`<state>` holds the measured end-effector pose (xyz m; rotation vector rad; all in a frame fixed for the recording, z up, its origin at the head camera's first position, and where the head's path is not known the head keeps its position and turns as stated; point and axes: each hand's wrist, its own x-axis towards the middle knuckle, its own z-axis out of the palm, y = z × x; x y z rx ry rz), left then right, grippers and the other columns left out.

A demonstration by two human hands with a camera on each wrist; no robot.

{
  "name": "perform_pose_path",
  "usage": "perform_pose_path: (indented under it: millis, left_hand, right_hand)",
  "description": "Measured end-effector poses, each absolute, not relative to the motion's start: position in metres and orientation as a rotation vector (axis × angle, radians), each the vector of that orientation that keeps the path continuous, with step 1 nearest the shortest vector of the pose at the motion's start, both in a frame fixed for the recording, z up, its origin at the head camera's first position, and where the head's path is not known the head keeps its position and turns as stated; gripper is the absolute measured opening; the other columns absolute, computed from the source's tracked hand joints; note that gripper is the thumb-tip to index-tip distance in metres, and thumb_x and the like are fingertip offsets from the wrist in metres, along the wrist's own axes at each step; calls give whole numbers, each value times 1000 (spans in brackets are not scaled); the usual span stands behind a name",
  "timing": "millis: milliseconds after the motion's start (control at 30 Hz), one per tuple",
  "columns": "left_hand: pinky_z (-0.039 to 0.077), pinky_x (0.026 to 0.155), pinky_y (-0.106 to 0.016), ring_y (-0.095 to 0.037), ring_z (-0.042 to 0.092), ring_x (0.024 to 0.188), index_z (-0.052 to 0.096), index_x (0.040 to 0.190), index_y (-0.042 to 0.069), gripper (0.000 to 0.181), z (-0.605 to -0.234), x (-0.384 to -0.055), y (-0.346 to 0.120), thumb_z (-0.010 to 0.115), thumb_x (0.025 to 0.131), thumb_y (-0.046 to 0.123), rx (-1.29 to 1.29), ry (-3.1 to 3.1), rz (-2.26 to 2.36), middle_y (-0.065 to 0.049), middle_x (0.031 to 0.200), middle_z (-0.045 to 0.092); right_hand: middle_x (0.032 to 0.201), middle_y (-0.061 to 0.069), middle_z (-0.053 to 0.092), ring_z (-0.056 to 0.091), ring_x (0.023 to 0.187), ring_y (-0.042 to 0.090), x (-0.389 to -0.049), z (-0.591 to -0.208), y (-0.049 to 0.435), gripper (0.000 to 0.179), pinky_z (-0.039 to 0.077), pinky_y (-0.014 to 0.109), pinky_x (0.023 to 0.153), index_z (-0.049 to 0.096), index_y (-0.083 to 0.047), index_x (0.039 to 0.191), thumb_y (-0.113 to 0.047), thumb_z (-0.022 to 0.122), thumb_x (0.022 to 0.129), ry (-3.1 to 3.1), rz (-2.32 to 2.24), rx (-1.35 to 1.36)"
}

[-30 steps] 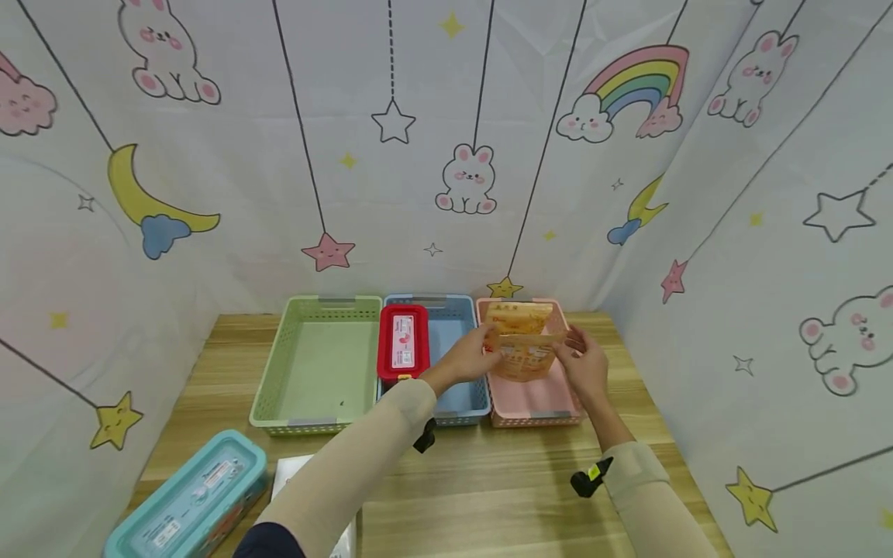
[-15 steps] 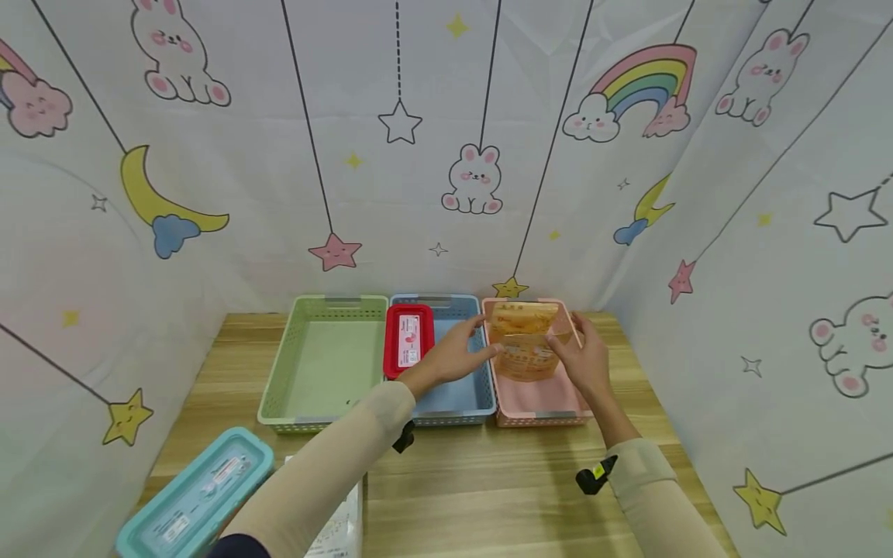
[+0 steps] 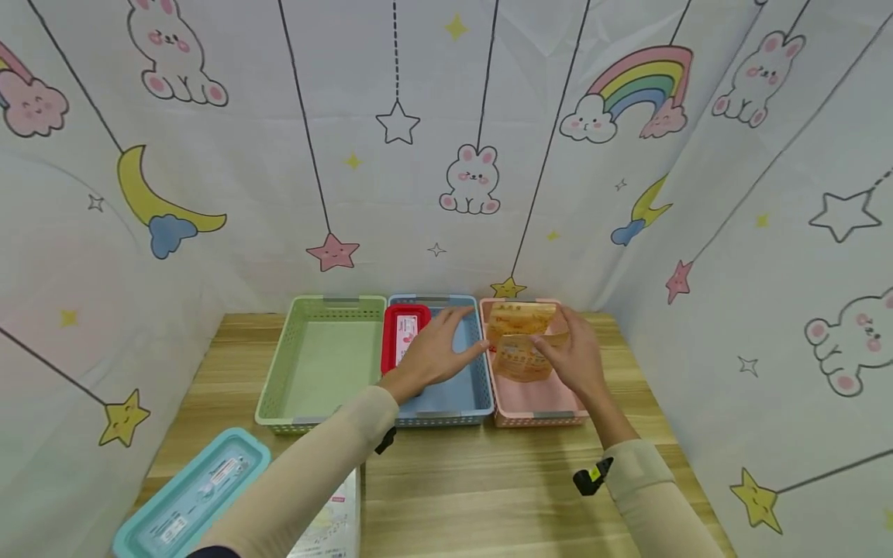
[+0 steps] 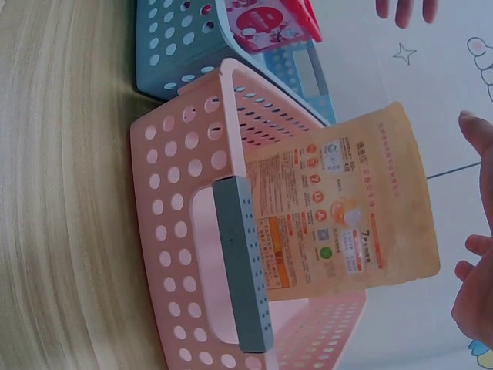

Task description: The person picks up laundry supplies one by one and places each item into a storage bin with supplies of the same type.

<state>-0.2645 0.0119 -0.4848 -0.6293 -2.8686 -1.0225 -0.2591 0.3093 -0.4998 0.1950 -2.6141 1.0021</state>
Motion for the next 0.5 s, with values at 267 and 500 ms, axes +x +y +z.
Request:
perform_pose_path:
  millis: [267,500]
  left_hand:
    - [30,124,-58,-35,34,154,37,166,19,88,-487,-268,-16,53,98,73,-663,-2858,-747,-13,166,38]
    - [18,126,-62,-42,19,159,36,167,22,90,-491,-272,-34,51,96,76,-585,-2870,-629,-15,170,31]
  right_hand:
    - [167,23,35,30,151,50,-258,-491,295,93,23,73,119,38,-5,164,-48,79,92,-2669,864,285]
    - [169,23,30,27,153,50,-254,-487,286,98,16,76,119,34,-12,166,-53,79,90,-2677,773,355]
